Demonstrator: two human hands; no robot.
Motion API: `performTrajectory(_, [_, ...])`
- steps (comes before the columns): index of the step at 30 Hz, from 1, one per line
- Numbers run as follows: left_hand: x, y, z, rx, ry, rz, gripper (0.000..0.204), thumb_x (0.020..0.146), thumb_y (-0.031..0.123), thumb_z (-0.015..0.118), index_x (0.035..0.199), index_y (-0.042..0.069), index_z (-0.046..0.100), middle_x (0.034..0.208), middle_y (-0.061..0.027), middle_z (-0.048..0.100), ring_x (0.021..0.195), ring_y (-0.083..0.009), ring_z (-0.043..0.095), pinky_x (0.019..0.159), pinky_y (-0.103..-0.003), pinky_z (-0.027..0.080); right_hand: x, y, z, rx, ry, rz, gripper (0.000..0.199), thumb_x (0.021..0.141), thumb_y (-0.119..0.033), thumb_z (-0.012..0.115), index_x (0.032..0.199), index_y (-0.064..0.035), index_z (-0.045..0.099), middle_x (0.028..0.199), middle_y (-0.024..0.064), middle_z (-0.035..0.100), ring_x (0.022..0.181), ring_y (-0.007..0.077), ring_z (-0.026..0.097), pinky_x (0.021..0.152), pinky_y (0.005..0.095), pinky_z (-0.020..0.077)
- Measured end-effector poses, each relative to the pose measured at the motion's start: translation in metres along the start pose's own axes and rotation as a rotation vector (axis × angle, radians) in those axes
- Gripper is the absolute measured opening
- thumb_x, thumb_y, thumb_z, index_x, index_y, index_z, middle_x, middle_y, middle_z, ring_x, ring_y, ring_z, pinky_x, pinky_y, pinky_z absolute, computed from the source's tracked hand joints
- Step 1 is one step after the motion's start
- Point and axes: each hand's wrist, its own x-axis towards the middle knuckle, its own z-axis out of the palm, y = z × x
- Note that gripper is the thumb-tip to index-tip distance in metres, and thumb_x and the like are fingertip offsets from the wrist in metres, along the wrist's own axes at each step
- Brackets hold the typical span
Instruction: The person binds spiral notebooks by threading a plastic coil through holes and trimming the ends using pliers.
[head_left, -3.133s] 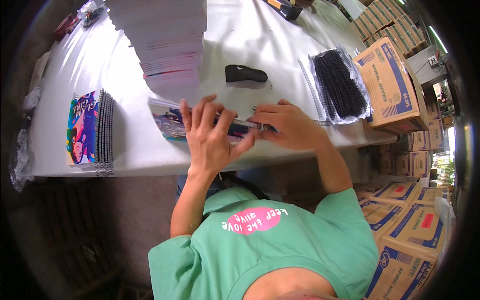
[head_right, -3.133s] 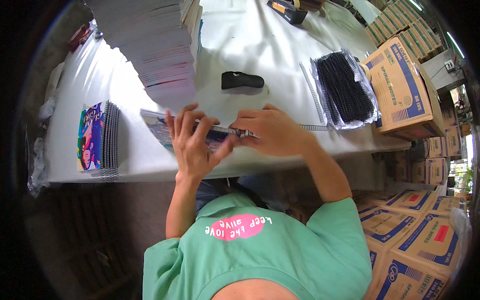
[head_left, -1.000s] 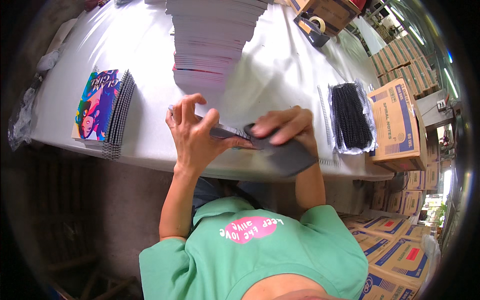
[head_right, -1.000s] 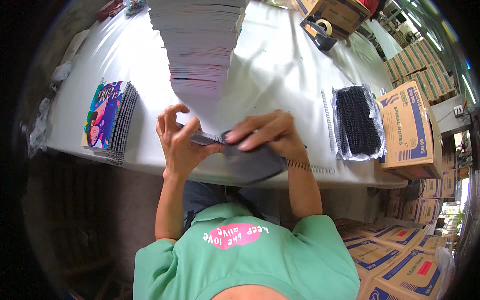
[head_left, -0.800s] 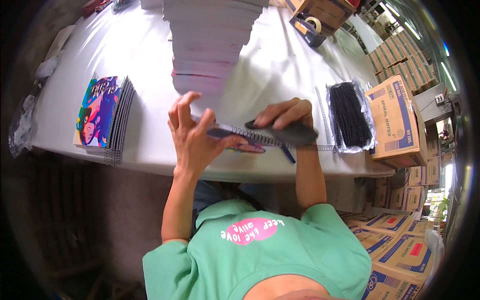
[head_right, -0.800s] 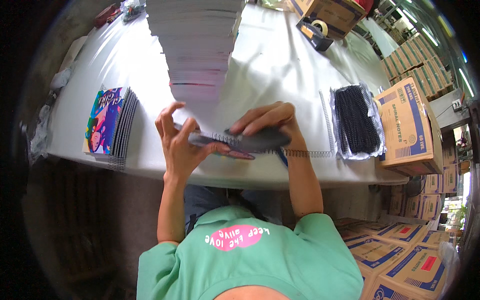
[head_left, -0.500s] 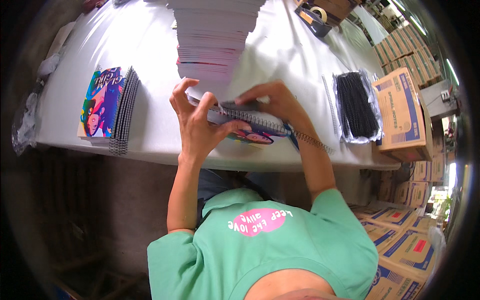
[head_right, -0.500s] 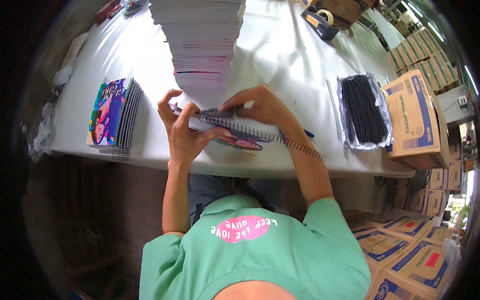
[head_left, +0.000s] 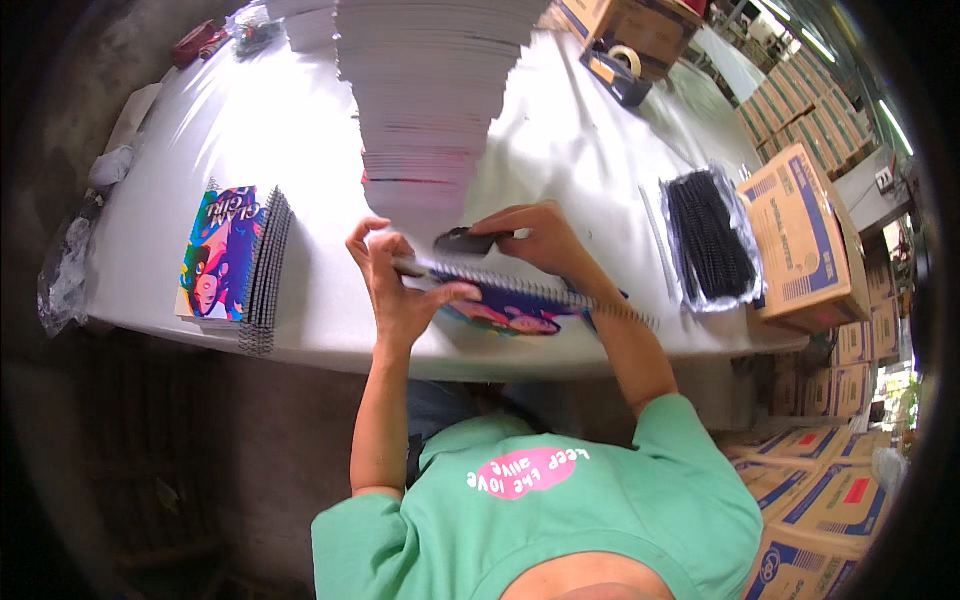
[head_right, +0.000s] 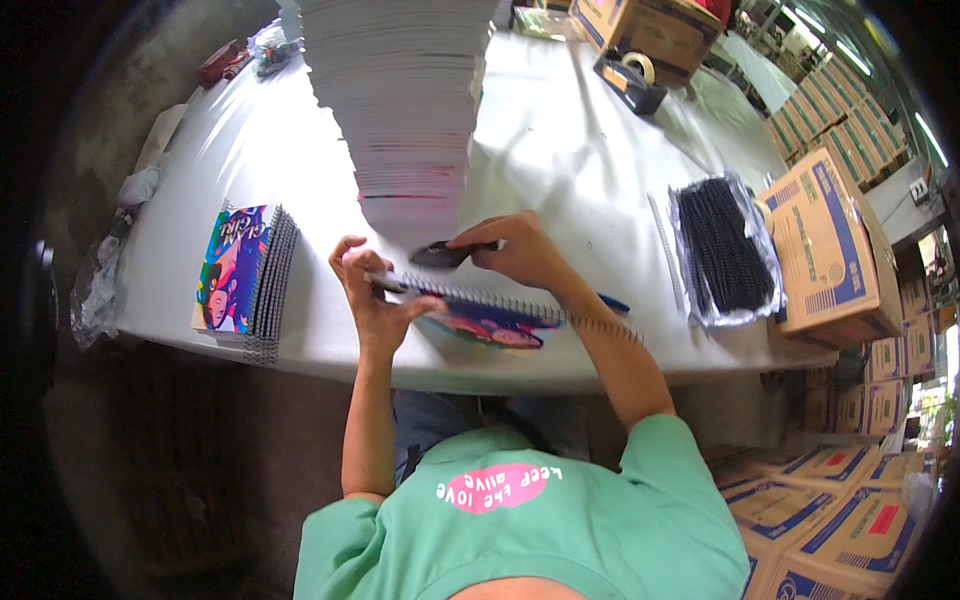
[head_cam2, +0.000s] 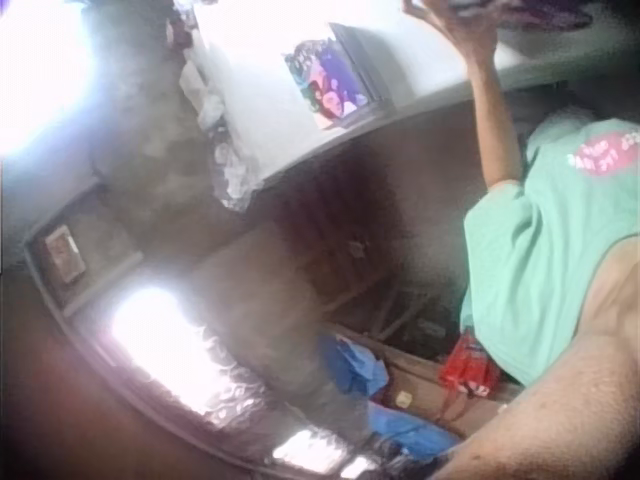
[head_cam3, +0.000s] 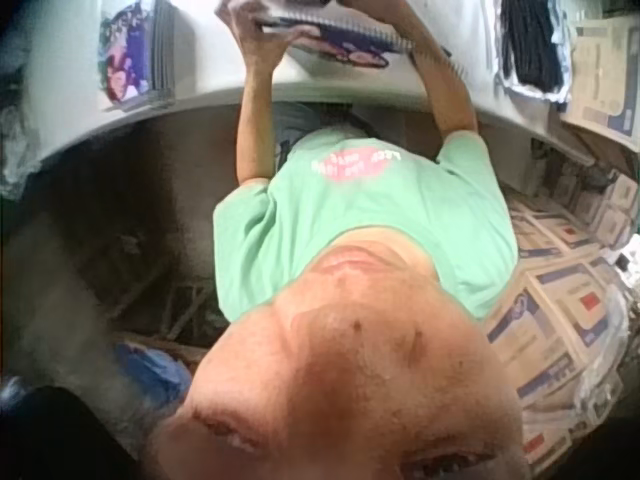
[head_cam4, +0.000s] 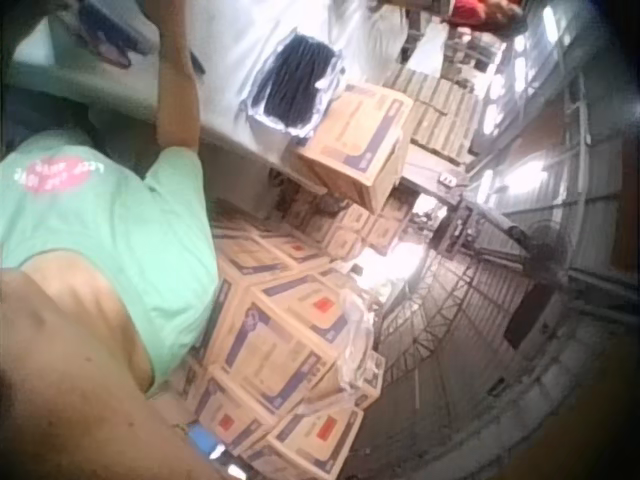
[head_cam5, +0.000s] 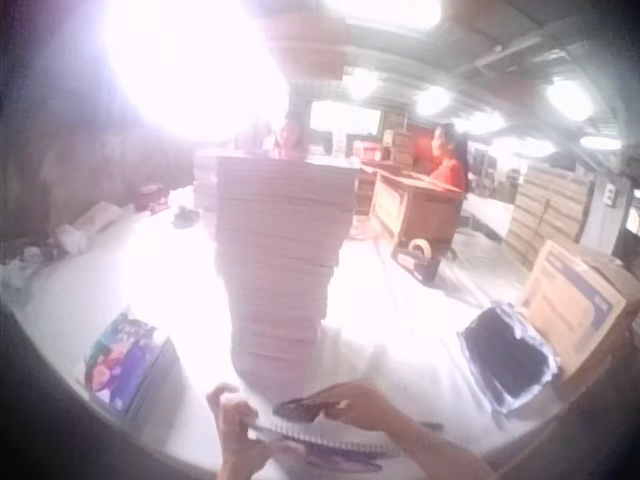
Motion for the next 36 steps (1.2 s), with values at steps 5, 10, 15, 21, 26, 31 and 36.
performTrajectory(5, [0.001,-0.005,0.003,-0.360,-0.028,-0.217,0.095,0.034,0.038,0.093,0.102,0.011,0.033,0.106,-0.0066,0.031,0.101,-0.0193,0.039,0.085,-0.030,0.040,0.012,0.009,0.004,-0.118,-0.034,0.102,0.032,0.064,0.007,0.065,0.094,-0.0035,0.071,0.091,0.0128,0.070,0.081,0.0183,0.067,0.077,0.0283,0.0517])
performTrajectory(10, [0.003,-0.004,-0.001,-0.394,-0.101,-0.300,0.098,0.032,0.040,0.093,0.101,0.006,0.032,0.108,-0.0060,0.029,0.088,-0.0143,0.042,0.078,-0.026,0.042,0.019,-0.011,0.015,0.021,-0.109,-0.248,0.032,0.066,0.005,0.061,0.095,-0.0036,0.071,0.089,0.0114,0.070,0.080,0.0154,0.066,0.075,0.0272,0.0515])
performTrajectory(15, [0.009,0.000,-0.004,-0.332,-0.144,-0.193,0.094,0.035,0.036,0.094,0.098,0.006,0.032,0.108,-0.0057,0.029,0.084,-0.0126,0.044,0.073,-0.027,0.045,0.021,-0.006,0.014,0.183,0.053,-0.033,0.032,0.064,0.002,0.058,0.093,-0.0034,0.071,0.087,0.0125,0.070,0.079,0.0236,0.068,0.078,0.0289,0.0509])
performTrajectory(21, [0.002,-0.019,0.002,-0.358,-0.146,-0.145,0.096,0.039,0.044,0.089,0.103,0.003,0.031,0.111,-0.0071,0.026,0.103,-0.0158,0.040,0.087,-0.027,0.041,0.027,0.018,0.012,-0.472,-0.027,0.205,0.034,0.063,0.002,0.062,0.094,-0.0097,0.071,0.085,0.0133,0.068,0.073,0.0216,0.066,0.068,0.0282,0.0492])
performTrajectory(26, [-0.006,-0.017,-0.010,-0.565,-0.206,-0.436,0.038,0.081,0.031,0.071,0.084,0.001,0.049,0.084,-0.0005,0.042,0.075,-0.0097,0.043,0.064,-0.022,0.036,-0.046,0.059,-0.056,-0.968,0.374,0.417,0.039,0.074,-0.013,0.064,0.113,-0.0125,0.062,0.106,0.0114,0.063,0.099,0.0253,0.059,0.090,0.0411,0.0419])
performTrajectory(31, [0.007,0.028,-0.007,-0.478,0.106,-0.340,0.024,0.084,0.016,0.068,0.073,-0.001,0.055,0.076,-0.0002,0.047,0.067,-0.0075,0.044,0.061,-0.021,0.035,-0.119,0.016,-0.027,-1.086,0.381,0.837,0.065,0.081,-0.044,0.061,0.136,-0.0173,0.041,0.141,0.0132,0.036,0.131,0.0353,0.030,0.103,0.0615,0.0201])
performTrajectory(36, [0.002,0.059,0.008,-0.302,0.081,-0.149,0.013,0.077,0.004,0.071,0.087,0.001,0.064,0.080,-0.0047,0.054,0.070,-0.0133,0.053,0.063,-0.024,0.043,-0.192,0.049,0.017,-1.332,0.435,0.521,0.055,0.086,-0.037,0.055,0.136,-0.0168,0.042,0.130,0.0148,0.044,0.118,0.0363,0.041,0.096,0.0535,0.0310])
